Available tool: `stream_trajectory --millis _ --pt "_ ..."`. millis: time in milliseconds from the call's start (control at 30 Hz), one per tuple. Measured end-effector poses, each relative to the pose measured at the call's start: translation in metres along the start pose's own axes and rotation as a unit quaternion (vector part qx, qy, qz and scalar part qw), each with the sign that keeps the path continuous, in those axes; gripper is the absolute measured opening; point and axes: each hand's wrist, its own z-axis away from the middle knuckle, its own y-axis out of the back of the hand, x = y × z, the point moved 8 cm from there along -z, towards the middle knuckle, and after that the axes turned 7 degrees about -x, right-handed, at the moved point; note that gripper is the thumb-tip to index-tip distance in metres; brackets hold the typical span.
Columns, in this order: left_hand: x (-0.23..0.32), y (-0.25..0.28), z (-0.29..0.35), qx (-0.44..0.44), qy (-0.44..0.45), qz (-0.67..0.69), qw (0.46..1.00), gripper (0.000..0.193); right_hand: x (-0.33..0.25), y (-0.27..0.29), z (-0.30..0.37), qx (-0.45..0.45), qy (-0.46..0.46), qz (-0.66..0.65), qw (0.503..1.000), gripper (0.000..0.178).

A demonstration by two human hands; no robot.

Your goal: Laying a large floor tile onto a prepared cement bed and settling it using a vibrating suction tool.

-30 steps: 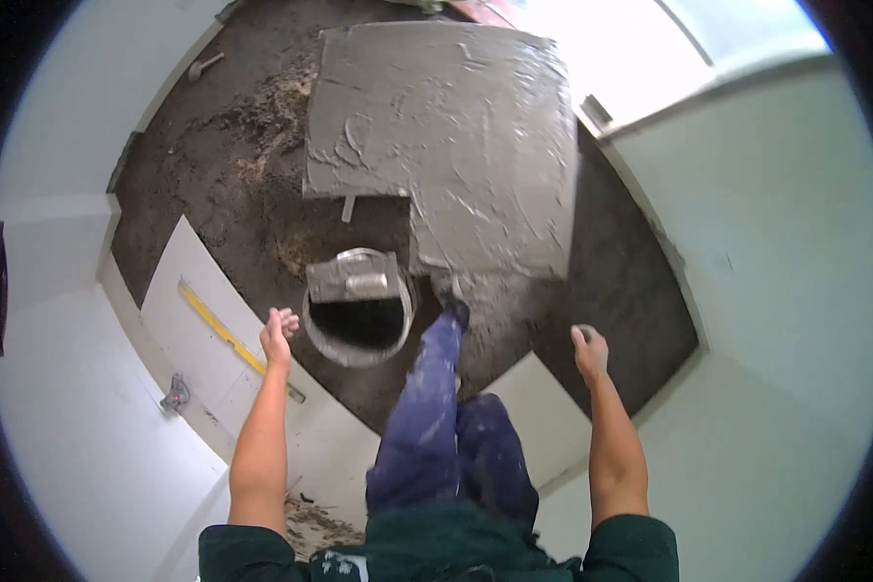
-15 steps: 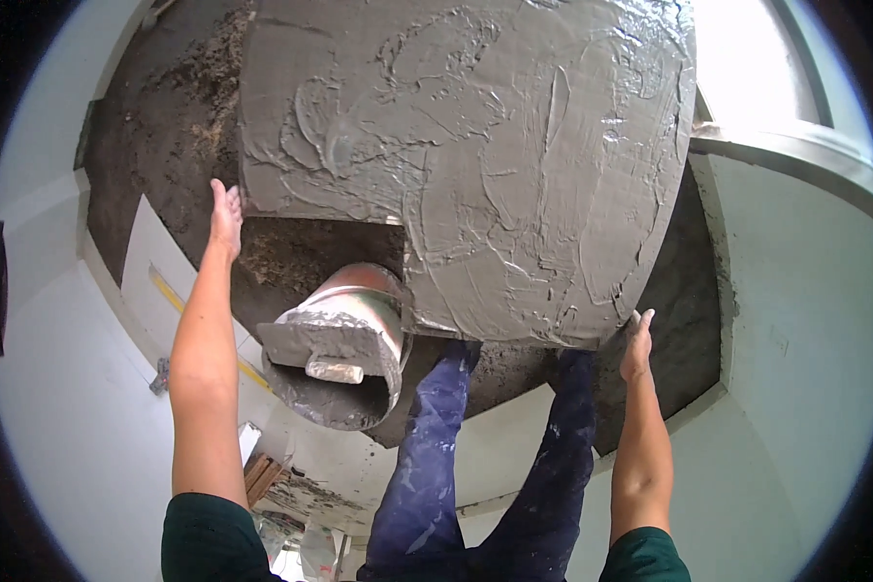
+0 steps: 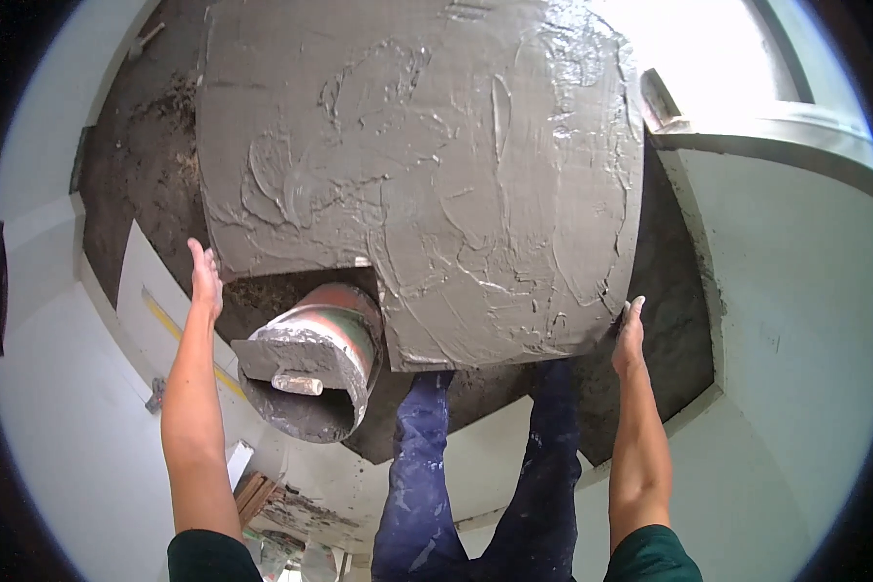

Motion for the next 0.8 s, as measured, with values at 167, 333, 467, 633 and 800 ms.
stream_trajectory --millis 167,333,467,633,800 --pt "-0.002 -0.009 0.036 0.031 -0.022 -0.014 0.999 0.115 -0.014 0.013 -0.008 0.008 -0.001 0.032 0.999 0.099" --pt "-0.013 -0.020 0.061 0.022 -0.006 -0.027 0.999 0.114 -0.030 0.017 -0.018 -0.002 -0.011 0.040 0.999 0.096" --pt "-0.025 -0.022 0.077 0.035 0.024 -0.045 0.998 0.110 -0.048 0.022 -0.024 -0.010 -0.017 0.056 0.998 0.101" --pt "-0.036 -0.034 0.108 0.066 0.058 -0.060 0.994 0.112 -0.078 0.033 -0.029 -0.003 -0.008 0.075 0.997 0.102" --pt "-0.018 -0.044 0.133 0.099 0.118 -0.071 0.985 0.115 -0.106 0.043 -0.037 0.011 -0.032 0.097 0.995 0.102"
